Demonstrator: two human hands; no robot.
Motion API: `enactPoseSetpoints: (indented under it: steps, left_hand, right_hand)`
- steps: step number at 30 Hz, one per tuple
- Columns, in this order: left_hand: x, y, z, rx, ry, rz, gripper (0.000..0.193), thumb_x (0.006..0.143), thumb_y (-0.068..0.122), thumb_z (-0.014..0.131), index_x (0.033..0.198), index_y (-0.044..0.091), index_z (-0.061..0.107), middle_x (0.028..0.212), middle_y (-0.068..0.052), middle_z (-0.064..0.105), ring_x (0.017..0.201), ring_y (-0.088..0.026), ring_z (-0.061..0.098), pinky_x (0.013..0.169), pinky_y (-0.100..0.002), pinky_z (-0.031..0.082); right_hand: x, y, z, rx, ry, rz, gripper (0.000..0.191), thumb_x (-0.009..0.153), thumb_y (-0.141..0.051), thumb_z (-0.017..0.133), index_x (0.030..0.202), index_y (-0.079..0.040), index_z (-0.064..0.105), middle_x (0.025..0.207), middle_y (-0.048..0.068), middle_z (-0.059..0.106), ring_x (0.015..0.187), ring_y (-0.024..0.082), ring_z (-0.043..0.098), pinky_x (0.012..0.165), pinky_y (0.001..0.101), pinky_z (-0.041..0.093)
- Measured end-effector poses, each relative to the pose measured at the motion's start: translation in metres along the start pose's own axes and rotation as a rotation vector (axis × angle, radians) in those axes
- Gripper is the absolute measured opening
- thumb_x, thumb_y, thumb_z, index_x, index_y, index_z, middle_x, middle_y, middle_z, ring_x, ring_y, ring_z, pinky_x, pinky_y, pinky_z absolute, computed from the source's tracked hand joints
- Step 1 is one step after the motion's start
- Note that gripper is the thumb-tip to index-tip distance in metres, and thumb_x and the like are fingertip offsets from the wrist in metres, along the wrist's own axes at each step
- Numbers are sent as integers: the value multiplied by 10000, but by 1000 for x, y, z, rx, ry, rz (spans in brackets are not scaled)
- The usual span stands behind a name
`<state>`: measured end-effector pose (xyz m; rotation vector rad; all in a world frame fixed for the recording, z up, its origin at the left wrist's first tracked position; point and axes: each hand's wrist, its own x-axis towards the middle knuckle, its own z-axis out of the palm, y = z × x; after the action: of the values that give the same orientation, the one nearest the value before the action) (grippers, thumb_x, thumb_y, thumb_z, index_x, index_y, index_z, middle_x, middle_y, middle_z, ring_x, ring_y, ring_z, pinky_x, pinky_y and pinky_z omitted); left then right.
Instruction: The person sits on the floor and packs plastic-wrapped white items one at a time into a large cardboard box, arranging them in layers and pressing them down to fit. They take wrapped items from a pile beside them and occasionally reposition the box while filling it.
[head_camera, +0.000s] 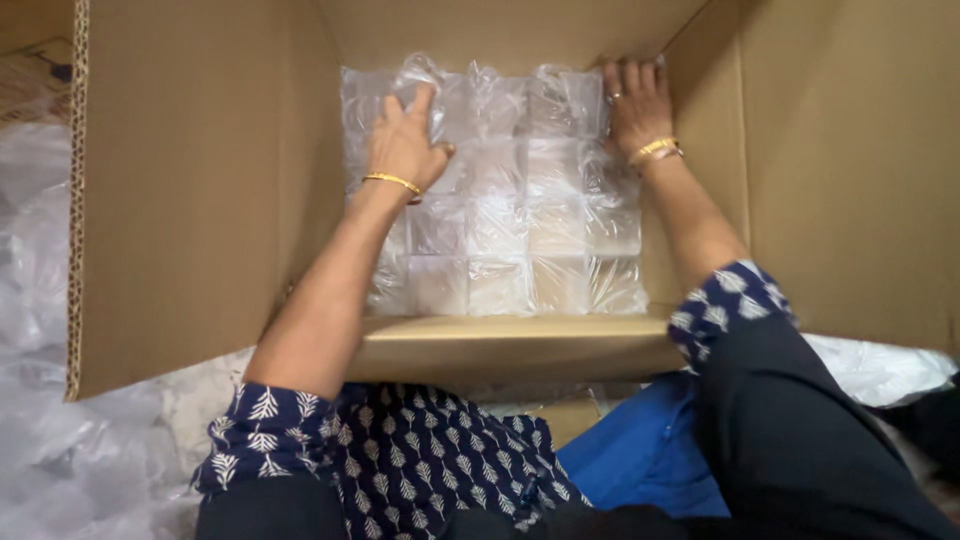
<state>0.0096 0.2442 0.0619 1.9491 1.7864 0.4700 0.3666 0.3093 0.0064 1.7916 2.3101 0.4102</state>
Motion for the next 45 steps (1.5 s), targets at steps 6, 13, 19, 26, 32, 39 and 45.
enactPoseSetpoints:
  steps: [6, 13, 19, 26, 32, 39, 45]
  left_hand:
    - [-8, 4, 7, 65, -39, 96, 775, 813, 313, 830, 1454, 195, 410, 1235, -284, 499, 1097, -513, 564, 887, -586, 479]
    - [12, -30, 21, -133, -202, 36, 812, 872, 316, 803, 1529, 131, 365, 1388, -313, 494, 1232, -518, 541, 1021, -528, 462]
    - [1, -23, 65, -562, -843, -29, 852, 864, 280, 753, 1532, 27, 290, 1515, -228, 458, 1296, -349, 523, 973, -455, 493]
    - [-42, 15, 71, 34, -1157, -55, 903, 823, 338, 764, 1533, 120, 251, 1346, -249, 587, 945, -380, 723, 794, -488, 604]
    - [-53, 47, 50, -59, -1132, -53, 912, 823, 383, 747, 1528, 112, 237, 1216, -279, 702, 833, -351, 767, 776, -433, 560]
    - [-44, 58, 82, -552, -1098, -79, 1033, 820, 304, 782, 1579, 122, 107, 1261, -277, 551, 828, -309, 715, 732, -451, 632]
    - [-70, 139, 190, -50, -918, 398, 921, 867, 347, 704, 1597, 47, 229, 1090, -305, 743, 922, -363, 721, 888, -467, 550]
  right_hand:
    - [-6, -5, -4, -220, 139, 14, 1023, 763, -515, 723, 1561, 28, 385, 1515, 204, 424, 1457, 378, 350, 1248, 636, 87]
    - [4, -7, 20, -407, 125, -44, 967, 807, -494, 741, 1580, -38, 381, 1536, 170, 401, 1478, 369, 309, 1253, 646, 51]
    - [-12, 5, 13, 126, -67, 53, 1054, 756, -410, 739, 1622, 23, 321, 1603, 237, 312, 1498, 448, 249, 1273, 618, 41]
    - [-16, -8, 12, -22, -89, -4, 693, 921, -337, 620, 1491, 20, 452, 1577, 315, 301, 1463, 468, 317, 1198, 544, 210]
    - [-1, 7, -26, 219, -602, -73, 496, 1000, -375, 544, 1275, -2, 719, 1357, 237, 673, 1343, 392, 564, 1234, 424, 349]
    - [4, 3, -3, 266, -391, -131, 421, 842, -278, 654, 1193, -57, 727, 1270, 215, 671, 1167, 396, 645, 942, 495, 509]
    - [-11, -1, -26, 181, -497, -60, 289, 805, -259, 707, 1050, -134, 798, 1174, 151, 735, 1106, 313, 706, 893, 449, 567]
